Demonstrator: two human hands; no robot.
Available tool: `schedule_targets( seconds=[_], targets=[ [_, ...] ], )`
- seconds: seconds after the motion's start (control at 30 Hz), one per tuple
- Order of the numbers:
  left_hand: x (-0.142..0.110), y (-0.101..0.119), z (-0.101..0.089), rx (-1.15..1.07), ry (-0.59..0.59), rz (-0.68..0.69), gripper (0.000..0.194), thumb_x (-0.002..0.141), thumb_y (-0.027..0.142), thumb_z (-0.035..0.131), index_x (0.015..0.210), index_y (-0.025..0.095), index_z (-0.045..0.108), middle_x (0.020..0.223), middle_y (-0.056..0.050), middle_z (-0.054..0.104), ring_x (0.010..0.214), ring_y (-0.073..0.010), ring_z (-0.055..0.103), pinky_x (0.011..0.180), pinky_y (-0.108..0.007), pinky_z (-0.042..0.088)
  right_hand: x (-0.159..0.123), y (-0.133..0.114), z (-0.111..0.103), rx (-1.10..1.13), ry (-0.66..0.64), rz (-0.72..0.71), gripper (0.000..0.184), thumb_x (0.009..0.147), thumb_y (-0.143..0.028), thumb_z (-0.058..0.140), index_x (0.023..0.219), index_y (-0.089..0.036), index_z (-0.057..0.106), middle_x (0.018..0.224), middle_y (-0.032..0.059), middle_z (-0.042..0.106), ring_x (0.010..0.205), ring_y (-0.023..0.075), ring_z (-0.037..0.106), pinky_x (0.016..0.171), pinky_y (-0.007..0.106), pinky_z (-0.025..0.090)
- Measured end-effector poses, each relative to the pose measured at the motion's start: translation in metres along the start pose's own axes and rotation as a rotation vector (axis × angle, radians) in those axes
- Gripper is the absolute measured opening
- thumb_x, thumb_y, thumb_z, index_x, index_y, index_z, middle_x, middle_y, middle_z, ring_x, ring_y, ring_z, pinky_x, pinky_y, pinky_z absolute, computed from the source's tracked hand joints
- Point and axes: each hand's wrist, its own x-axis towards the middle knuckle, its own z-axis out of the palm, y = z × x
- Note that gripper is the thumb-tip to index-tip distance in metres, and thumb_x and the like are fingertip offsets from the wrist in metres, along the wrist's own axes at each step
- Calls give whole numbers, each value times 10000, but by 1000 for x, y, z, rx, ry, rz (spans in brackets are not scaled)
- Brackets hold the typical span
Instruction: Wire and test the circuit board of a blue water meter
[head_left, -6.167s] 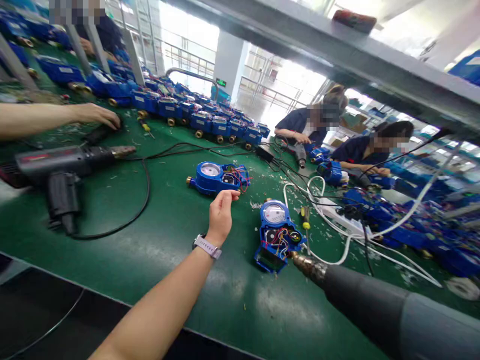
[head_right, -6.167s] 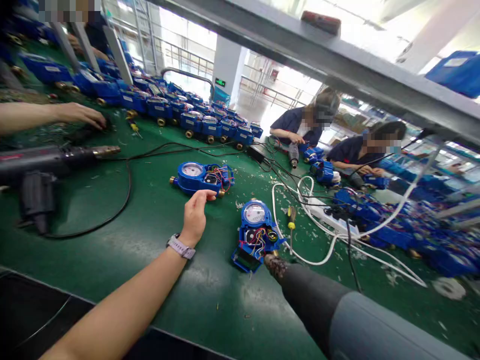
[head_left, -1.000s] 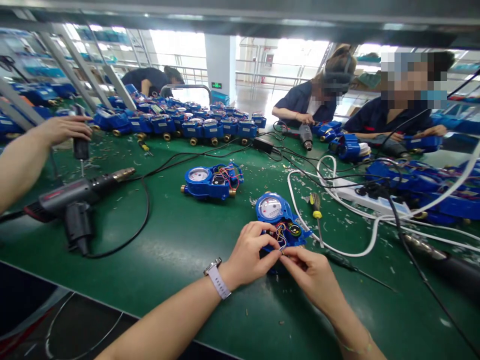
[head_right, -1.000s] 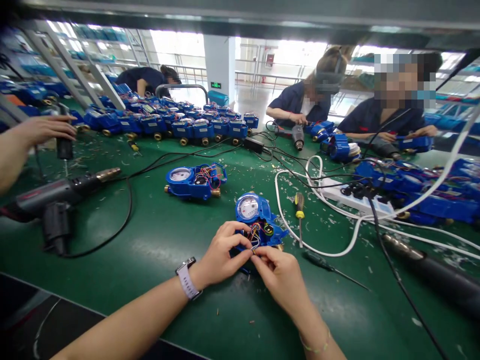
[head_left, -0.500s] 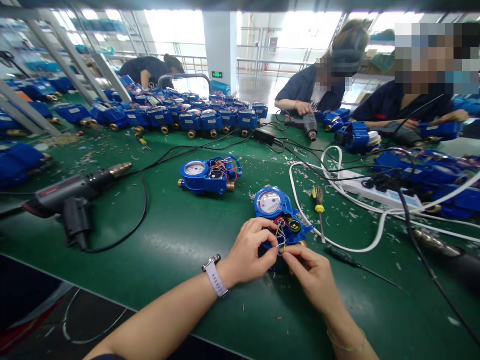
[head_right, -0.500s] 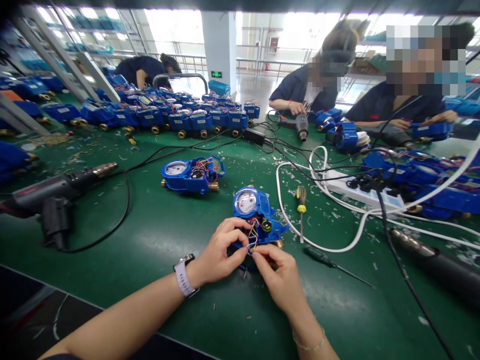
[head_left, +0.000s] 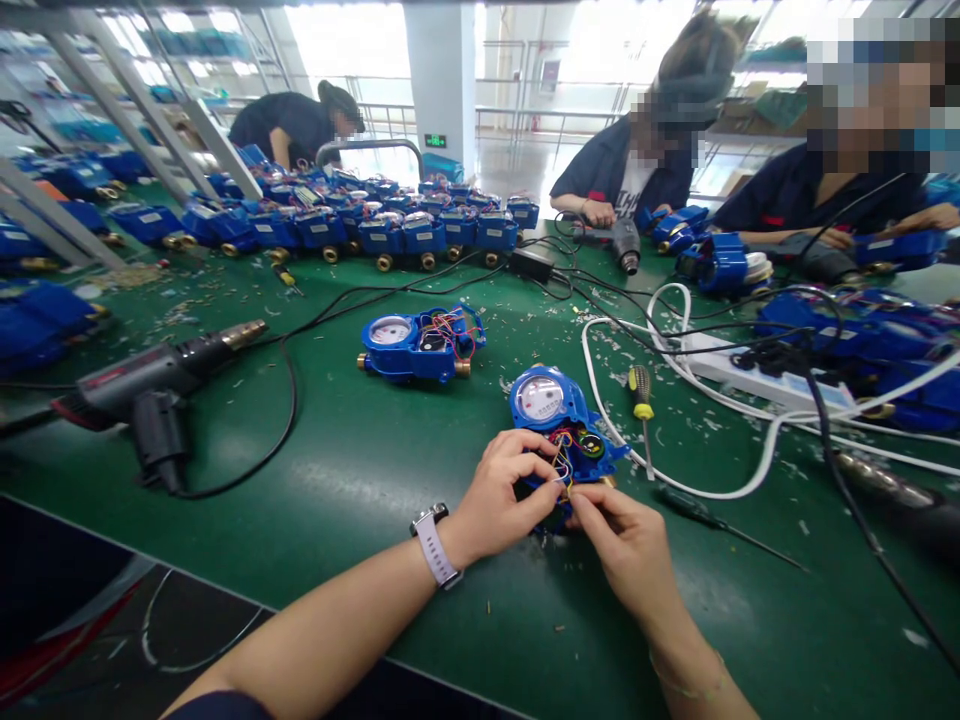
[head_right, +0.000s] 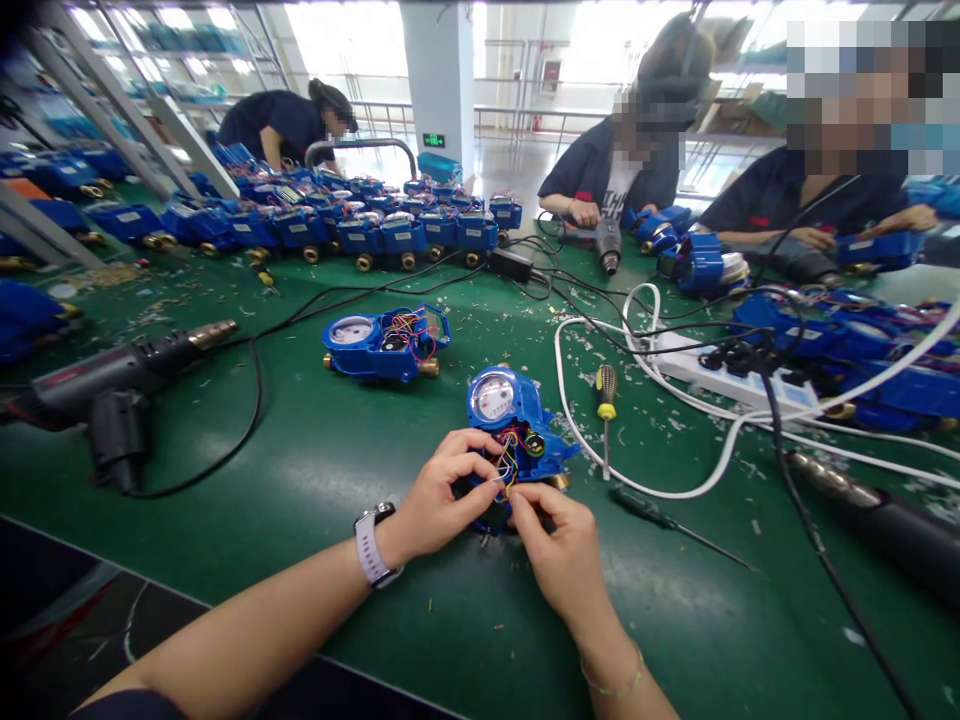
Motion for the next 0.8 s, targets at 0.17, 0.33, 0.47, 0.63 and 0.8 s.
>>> schedule_targets(
  seconds=[0.17,0.33,0.47,0.63,0.8],
  targets=[
    [0,0,-1,27,-13,5,64,847,196,616,811,189,668,1068,-82,666,1069,-231,583,955,-427,447,-1,-2,1,-23,13,-41,175,886,-258,582,774,-178,691,620,10,662,523,159,620,511,235,494],
    [3,0,-3,35,2,-33,117,845,222,625,735,183,635,965,-63,649,983,-214,583,907,-398,445,1,-12,6,-61,-20,-168,146,876,-210,566,772,-201,669,678,10,681,572,153,617,565,245,487],
    [6,1,-6,59,-48,-80,161,837,283,668,710,186,653,916,-48,643,945,-209,575,897,-396,436,0,-13,11,-87,-51,-239,166,903,-196,533,782,-207,646,695,15,669,607,156,614,601,259,477],
    [10,0,-11,21,-96,-89,189,820,240,681,639,186,674,913,-38,656,944,-201,584,909,-384,435,-2,-7,13,-123,-35,-238,136,902,-182,537,818,-202,642,714,13,670,621,152,621,622,256,459],
    [11,-3,-15,-114,-126,-162,172,815,230,668,651,178,683,885,-36,675,896,-190,613,890,-362,463,-1,-5,8,-98,18,-139,175,917,-226,509,768,-206,597,623,-6,599,537,138,561,550,247,427]
  ],
)
